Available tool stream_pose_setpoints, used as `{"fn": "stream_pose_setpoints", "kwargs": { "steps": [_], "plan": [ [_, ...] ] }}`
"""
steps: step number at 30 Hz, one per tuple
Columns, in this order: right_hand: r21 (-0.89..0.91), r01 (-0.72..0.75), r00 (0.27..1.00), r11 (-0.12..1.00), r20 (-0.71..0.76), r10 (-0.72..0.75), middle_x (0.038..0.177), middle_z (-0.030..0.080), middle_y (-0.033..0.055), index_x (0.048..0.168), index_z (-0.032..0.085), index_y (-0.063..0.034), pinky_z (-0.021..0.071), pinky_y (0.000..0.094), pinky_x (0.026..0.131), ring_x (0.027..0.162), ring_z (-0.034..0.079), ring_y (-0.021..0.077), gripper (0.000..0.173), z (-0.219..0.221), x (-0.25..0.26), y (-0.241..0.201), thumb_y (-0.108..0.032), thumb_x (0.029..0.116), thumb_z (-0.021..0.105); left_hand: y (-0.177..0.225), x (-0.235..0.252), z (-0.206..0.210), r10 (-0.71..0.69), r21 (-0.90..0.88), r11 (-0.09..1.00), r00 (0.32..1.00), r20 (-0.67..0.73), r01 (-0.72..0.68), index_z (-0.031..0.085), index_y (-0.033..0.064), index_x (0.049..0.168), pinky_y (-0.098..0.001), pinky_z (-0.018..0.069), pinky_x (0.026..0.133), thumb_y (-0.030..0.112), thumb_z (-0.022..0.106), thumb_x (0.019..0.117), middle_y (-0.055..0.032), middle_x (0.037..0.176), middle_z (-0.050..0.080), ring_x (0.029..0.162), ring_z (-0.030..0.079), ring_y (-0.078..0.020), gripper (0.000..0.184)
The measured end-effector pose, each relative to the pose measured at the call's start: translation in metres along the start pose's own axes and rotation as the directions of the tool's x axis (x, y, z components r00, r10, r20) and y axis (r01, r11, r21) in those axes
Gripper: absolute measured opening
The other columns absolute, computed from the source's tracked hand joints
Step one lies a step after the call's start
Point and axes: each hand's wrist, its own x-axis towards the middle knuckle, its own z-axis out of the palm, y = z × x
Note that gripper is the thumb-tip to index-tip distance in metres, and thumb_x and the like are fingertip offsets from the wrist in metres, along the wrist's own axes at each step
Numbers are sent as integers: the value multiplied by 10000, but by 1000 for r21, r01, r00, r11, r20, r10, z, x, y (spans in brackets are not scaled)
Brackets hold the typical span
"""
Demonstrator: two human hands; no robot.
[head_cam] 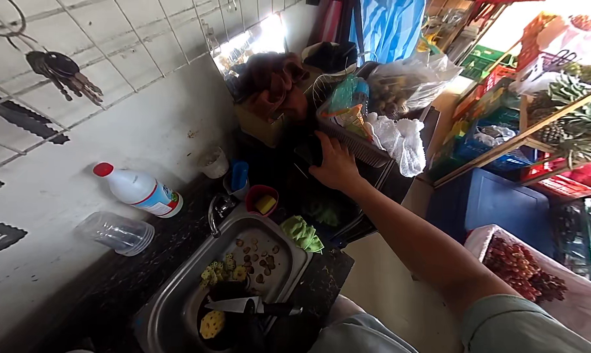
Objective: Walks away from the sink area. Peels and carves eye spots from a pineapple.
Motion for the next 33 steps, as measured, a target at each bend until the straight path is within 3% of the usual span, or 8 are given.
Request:
{"fn": "stream_pose_setpoints", "kwargs": {
  "steps": [7, 11, 15, 18, 23, 26, 30, 33],
  "plan": [
    [23, -9, 999, 1000, 32, 9, 1469, 494, 188, 1615, 306, -273, 427, 670, 985, 1345, 455, 445, 977, -1, 2, 5, -392, 785, 807, 10, 2, 4, -94, 11, 995, 995, -38, 95, 601, -40, 1206, -344, 523, 823, 320, 380, 1115, -126, 1023, 642, 887, 582, -147, 432],
    [55, -2, 999, 998, 51, -1, 1475, 481, 205, 1615, 304, -279, 415, 679, 999, 1345, 452, 456, 979, -4, 4, 5, -408, 787, 811, 44, -14, 16, -175, 33, 983, 982, -73, 178, 580, -49, 1250, -384, 508, 848, 313, 378, 1120, -158, 1074, 630, 922, 562, -180, 434],
    [83, 33, 999, 996, 11, -34, 1454, 509, 190, 1614, 307, -268, 412, 703, 977, 1321, 481, 449, 1008, -4, -2, 8, -412, 769, 837, -9, 8, -3, -63, 66, 996, 998, -11, 63, 589, 15, 1258, -359, 531, 781, 388, 396, 1102, -105, 1038, 635, 889, 590, -159, 448],
    [66, 38, 999, 997, -16, -37, 1426, 537, 186, 1608, 325, -246, 422, 697, 960, 1300, 507, 437, 988, -3, -2, 8, -390, 774, 834, 34, -13, 14, -122, 71, 990, 991, -47, 126, 564, -22, 1307, -415, 500, 907, 340, 342, 1123, -168, 1168, 629, 1014, 575, -218, 463],
    [59, 32, 999, 998, -26, -30, 1396, 564, 174, 1609, 319, -228, 412, 684, 961, 1275, 520, 428, 987, -3, -1, 4, -336, 774, 833, 76, -25, 42, -219, -56, 975, 974, -65, 216, 581, 12, 1219, -335, 507, 666, 330, 377, 1114, -99, 923, 614, 743, 560, -148, 392],
    [39, 66, 998, 997, -24, -65, 1366, 571, 190, 1623, 291, -207, 410, 678, 956, 1260, 525, 433, 978, -3, -2, 5, -332, 802, 806, 95, -37, 48, -247, -24, 969, 964, -95, 245, 588, 14, 1195, -289, 467, 632, 299, 362, 1122, -76, 881, 575, 694, 512, -118, 371],
    [40, 66, 997, 997, 46, -67, 1461, 504, 179, 1654, 184, -240, 387, 669, 1030, 1317, 492, 417, 1082, -5, -3, 10, -504, 815, 814, 54, -11, 40, -277, -49, 961, 951, -135, 273, 628, 80, 1087, -288, 455, 530, 384, 412, 1100, -41, 779, 593, 602, 519, -111, 373],
    [47, 56, 998, 997, 1, -56, 1427, 558, 156, 1639, 238, -231, 389, 686, 1017, 1295, 527, 400, 1007, -1, -4, 10, -464, 829, 789, 20, 7, 26, -221, -157, 966, 971, -87, 206, 606, 20, 1193, -328, 514, 626, 313, 470, 1092, -89, 899, 631, 703, 566, -142, 339]
  ]
}}
